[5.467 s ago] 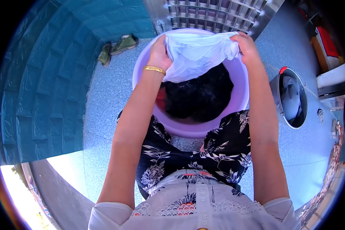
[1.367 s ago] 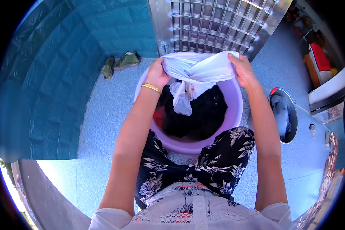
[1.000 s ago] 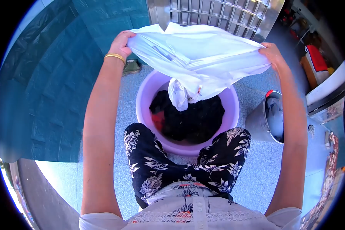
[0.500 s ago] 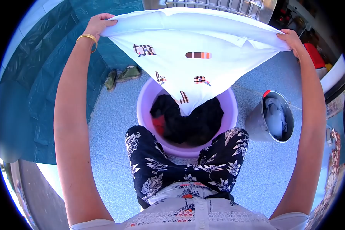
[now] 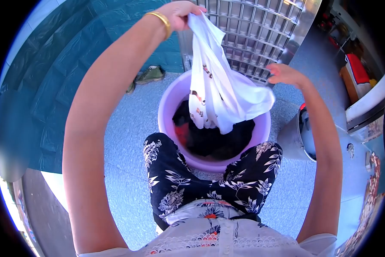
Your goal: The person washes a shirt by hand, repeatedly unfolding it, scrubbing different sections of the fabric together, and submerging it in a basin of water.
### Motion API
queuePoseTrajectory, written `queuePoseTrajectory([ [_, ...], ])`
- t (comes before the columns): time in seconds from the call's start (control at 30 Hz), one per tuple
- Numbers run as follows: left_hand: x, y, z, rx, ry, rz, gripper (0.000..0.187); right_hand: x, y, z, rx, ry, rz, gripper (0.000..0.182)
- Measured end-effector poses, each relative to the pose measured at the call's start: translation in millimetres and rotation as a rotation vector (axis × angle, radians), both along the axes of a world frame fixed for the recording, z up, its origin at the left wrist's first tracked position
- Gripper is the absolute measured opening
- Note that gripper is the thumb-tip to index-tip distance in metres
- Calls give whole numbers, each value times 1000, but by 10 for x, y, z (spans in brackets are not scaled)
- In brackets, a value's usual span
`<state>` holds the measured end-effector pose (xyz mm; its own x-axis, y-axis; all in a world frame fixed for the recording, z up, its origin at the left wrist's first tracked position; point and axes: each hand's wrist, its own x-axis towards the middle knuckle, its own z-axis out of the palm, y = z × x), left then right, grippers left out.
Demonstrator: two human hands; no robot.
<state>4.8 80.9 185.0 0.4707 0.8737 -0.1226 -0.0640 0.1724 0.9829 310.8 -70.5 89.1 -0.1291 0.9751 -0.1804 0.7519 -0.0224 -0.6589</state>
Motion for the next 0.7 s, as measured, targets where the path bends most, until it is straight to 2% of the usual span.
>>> queuePoseTrajectory([
  [0.07, 203, -336, -55, 30, 92, 11, 19, -615, 34, -63, -125, 287, 72, 57],
  [0.1, 283, -365, -102, 27, 91, 9, 19, -909, -31, -50, -184, 341, 75, 48],
  [0.2, 393, -392, -232, -47, 141, -2, 23, -1214, 47, -584, 142, 61, 182, 58],
  [0.3, 312, -380, -188, -57, -12, 83, 19, -1404, 39, -893, 125, 65, 163, 63],
  [0.33, 288, -311, -192, -55, -9, 88, 19, -1468, 24, -979, 184, 98, 112, 61],
  [0.4, 275, -58, -187, -117, -166, 120, 15, -1590, 40, -1074, 244, 135, 61, 60],
  [0.43, 190, 393, -347, -212, -332, -4, 19, -1648, 56, -1092, 288, 185, 53, 55],
  [0.47, 165, 370, -310, -211, -331, -5, 19, -1696, 67, -1105, 330, 234, 44, 50],
  [0.5, 141, 292, -230, -205, -331, 9, 18, -1730, 96, -1115, 416, 149, 7, 37],
  [0.53, 112, 278, -178, -199, -332, 24, 17, -1724, 102, -1100, 415, 150, 8, 37],
  [0.6, -14, 266, -74, -217, -330, 41, 16, -1664, 90, -1063, 356, -16, -44, 29],
  [0.67, -152, 274, 20, -279, -393, 152, 18, -1479, 58, -1012, 288, -66, 26, 29],
  [0.7, -260, 541, -42, -314, -439, 125, 19, -1408, 13, -978, 133, 168, -59, 30],
])
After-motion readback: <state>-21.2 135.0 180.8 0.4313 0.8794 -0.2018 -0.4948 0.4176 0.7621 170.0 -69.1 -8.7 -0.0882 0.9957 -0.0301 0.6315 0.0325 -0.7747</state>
